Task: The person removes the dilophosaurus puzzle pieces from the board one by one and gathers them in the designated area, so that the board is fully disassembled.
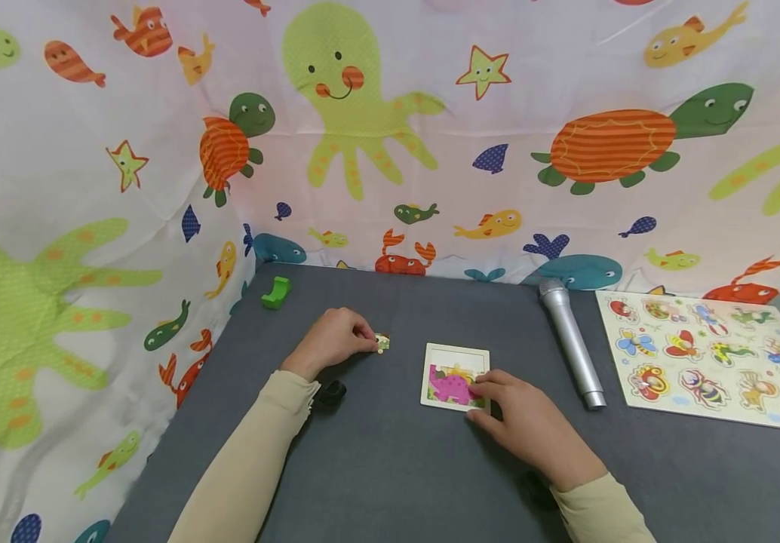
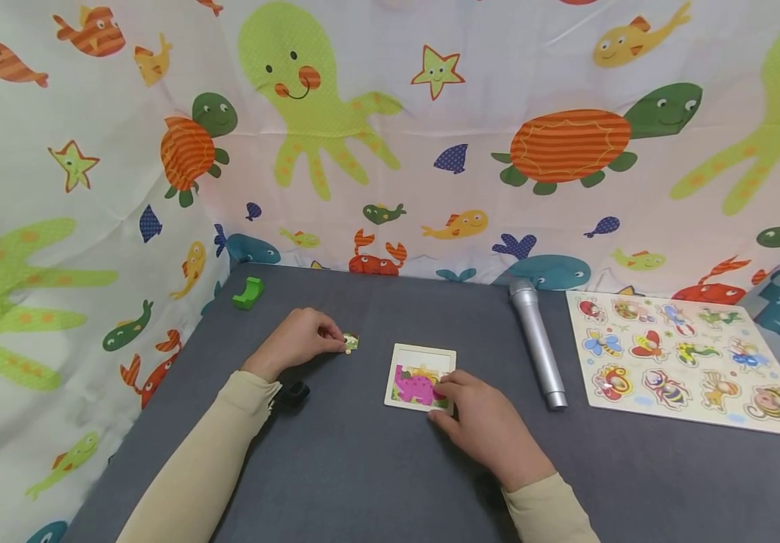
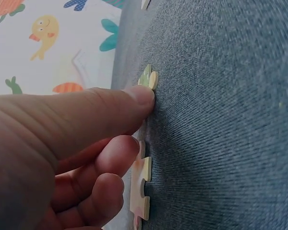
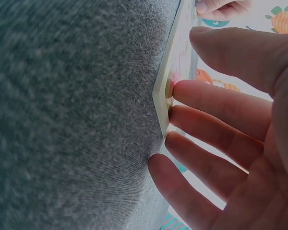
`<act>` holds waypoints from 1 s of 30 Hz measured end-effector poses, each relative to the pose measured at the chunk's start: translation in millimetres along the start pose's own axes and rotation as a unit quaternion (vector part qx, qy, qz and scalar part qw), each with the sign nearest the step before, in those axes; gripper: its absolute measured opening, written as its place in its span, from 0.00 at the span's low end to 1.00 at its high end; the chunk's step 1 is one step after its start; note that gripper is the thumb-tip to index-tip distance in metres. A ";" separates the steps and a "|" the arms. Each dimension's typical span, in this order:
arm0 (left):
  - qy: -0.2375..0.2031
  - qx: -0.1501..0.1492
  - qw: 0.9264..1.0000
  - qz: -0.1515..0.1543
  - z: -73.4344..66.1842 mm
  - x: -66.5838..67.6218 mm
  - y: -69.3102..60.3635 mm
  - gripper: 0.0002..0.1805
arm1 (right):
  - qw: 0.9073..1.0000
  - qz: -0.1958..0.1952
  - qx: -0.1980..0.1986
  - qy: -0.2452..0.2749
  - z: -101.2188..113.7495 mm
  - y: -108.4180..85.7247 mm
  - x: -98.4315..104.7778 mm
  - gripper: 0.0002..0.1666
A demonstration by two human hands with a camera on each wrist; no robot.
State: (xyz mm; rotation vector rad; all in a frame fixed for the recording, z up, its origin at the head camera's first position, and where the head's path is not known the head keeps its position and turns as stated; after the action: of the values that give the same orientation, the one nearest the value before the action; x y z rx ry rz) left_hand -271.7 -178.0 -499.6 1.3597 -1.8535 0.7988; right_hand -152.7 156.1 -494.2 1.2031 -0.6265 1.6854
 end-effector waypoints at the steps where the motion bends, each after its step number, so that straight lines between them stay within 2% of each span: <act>1: 0.000 0.001 1.000 0.001 -0.3 0.1 0.2 0.06 | 1.000 0.000 -0.002 0.000 0.1 0.0 0.1 0.22; 5: 0.008 0.000 1.000 -0.001 -4.2 1.1 0.1 0.06 | 1.000 -0.001 -0.001 0.000 0.5 -0.3 1.0 0.21; 8: 0.016 -0.008 1.000 -0.005 -12.2 0.3 -0.7 0.05 | 1.000 -0.005 0.004 -0.005 1.1 -0.5 1.1 0.20; 12: 0.020 -0.045 0.999 -0.002 -34.0 -7.2 -4.8 0.05 | 1.000 -0.011 0.012 -0.018 2.6 -0.3 -0.2 0.23; 17: 0.043 -0.105 0.993 0.027 -66.9 -24.4 -9.4 0.08 | 0.999 -0.017 0.012 -0.033 4.8 0.5 -2.7 0.26; 20: 0.059 -0.122 0.990 0.035 -80.5 -33.4 -8.7 0.09 | 0.999 -0.025 0.013 -0.041 6.0 0.6 -4.0 0.26; 24: 0.066 -0.127 0.989 0.043 -87.4 -43.5 -9.6 0.10 | 0.998 -0.031 0.021 -0.053 7.4 0.0 -6.2 0.27; 30: 0.066 -0.129 0.988 0.047 -87.2 -55.3 -13.9 0.15 | 0.997 -0.039 0.029 -0.063 8.9 -1.6 -6.7 0.26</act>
State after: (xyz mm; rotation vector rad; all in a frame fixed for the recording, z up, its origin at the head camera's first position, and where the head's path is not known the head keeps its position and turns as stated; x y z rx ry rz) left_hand -231.6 -82.0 -494.0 1.0403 -1.8535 0.6514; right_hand -146.8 146.9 -497.0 1.3664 -0.6020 1.5821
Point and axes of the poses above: each hand's wrist, its own y-axis towards the middle knuckle, its own x-axis out of the back of the hand, z = x × y, the point moved 1 cm from there along y, towards the middle knuckle, and after that the axes turned 1 degree about -z, right-handed, at the moved point
